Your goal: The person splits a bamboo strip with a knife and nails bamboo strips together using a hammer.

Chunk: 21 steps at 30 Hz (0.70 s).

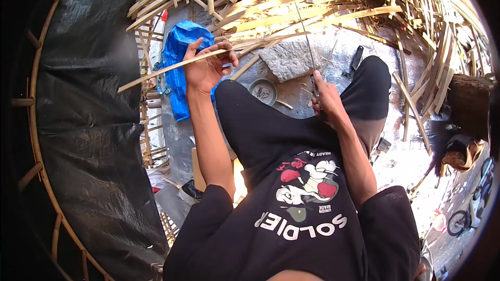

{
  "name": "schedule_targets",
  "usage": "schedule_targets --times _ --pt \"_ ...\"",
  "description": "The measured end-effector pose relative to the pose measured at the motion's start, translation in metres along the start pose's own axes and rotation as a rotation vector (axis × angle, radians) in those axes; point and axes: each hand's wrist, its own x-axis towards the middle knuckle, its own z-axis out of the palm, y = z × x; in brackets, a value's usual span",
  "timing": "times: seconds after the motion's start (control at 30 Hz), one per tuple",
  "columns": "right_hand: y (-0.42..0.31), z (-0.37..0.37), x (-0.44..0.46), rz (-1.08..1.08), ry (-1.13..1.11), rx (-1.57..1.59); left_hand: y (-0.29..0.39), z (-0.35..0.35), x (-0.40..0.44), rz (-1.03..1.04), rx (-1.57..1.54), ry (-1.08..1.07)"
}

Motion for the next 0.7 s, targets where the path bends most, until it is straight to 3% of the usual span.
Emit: schedule_targets --times 0.23,0.3,0.37,0.43,0.53,0.7 --pt "0.007 0.006 0.001 0.036 0.023 -0.021 -0.038 -0.039 0.038 -0.042 -0.145 0.088" --pt "0.009 0.003 0.0 0.066 0.011 -0.022 -0.035 -0.053 0.036 -0.008 -0.147 0.204" --pt "0.008 0.002 0.002 0.149 0.026 0.05 -0.032 -0.061 0.024 0.095 -0.213 0.085" --pt "0.012 -0.004 0.008 0.157 0.017 0.073 -0.028 -0.063 0.02 0.11 -0.18 0.187" --pt "0.01 -0.011 0.015 0.106 0.103 0.177 -0.034 -0.06 0.033 0.057 -0.037 0.553" --pt "0.008 -0.019 0.016 0.028 0.163 0.213 -0.045 -0.055 0.056 0.096 -0.078 0.639"
